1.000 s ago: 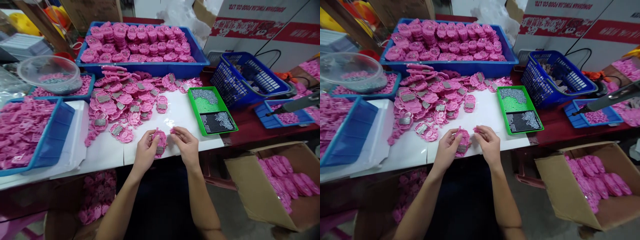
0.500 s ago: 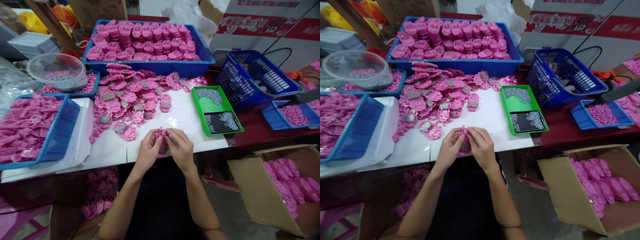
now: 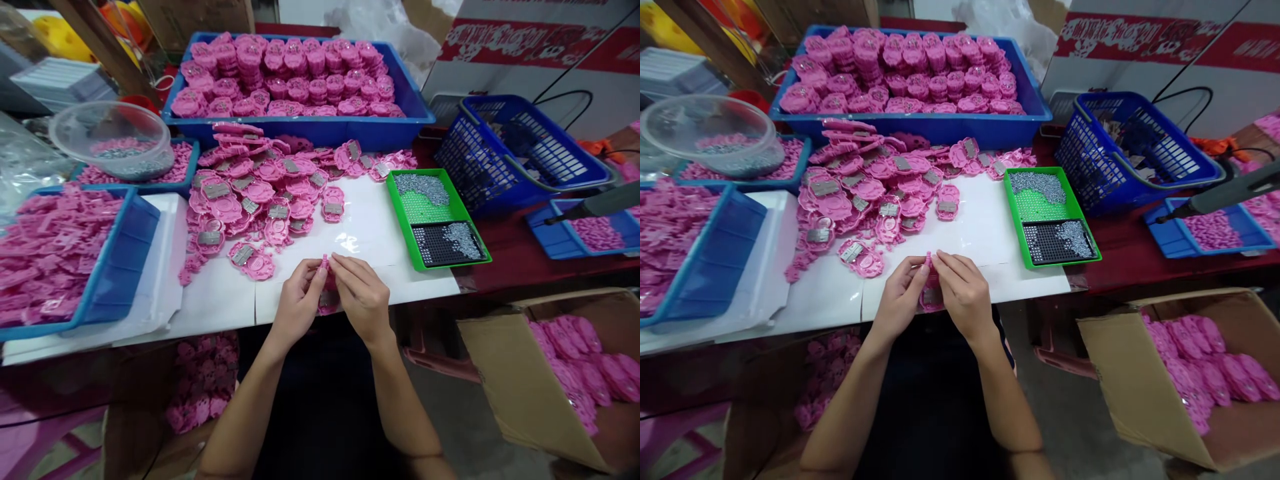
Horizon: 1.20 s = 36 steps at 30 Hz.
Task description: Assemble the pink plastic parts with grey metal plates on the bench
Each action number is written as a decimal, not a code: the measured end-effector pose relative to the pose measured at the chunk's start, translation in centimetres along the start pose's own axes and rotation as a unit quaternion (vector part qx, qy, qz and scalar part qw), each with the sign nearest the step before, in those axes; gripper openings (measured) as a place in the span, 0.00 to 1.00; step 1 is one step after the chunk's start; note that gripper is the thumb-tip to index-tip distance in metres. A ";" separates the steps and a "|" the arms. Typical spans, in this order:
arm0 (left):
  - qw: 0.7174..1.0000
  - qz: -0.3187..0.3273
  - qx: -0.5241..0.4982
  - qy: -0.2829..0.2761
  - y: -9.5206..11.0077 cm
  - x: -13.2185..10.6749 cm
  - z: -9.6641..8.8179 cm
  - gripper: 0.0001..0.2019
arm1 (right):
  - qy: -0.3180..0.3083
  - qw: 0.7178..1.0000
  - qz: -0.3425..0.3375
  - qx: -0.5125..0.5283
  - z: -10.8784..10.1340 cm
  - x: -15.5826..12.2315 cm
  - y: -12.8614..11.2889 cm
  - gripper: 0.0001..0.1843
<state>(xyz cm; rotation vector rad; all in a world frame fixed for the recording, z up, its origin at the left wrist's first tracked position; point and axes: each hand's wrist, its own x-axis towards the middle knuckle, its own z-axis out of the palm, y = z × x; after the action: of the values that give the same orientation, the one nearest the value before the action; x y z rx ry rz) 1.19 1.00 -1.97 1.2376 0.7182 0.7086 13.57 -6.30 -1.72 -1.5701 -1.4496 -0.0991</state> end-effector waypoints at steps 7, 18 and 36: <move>1.000 0.003 -0.016 0.014 0.4 -0.1 0.2 0.14 | 0.003 1.000 -0.020 0.010 0.1 -0.3 -0.2 0.25; 0.977 0.172 0.110 0.064 1.3 -2.6 1.1 0.08 | 0.012 0.977 0.134 0.165 -1.1 -0.5 -2.3 0.16; 0.860 0.424 0.262 0.107 1.2 -2.5 0.5 0.14 | -0.039 0.982 0.069 0.171 -2.0 -0.5 -4.1 0.11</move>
<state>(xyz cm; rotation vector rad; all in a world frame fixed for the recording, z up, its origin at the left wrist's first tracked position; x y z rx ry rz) 0.02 -1.03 -0.44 2.0396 0.5324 1.4560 11.19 -8.70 1.43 -1.3950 -1.3298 0.2828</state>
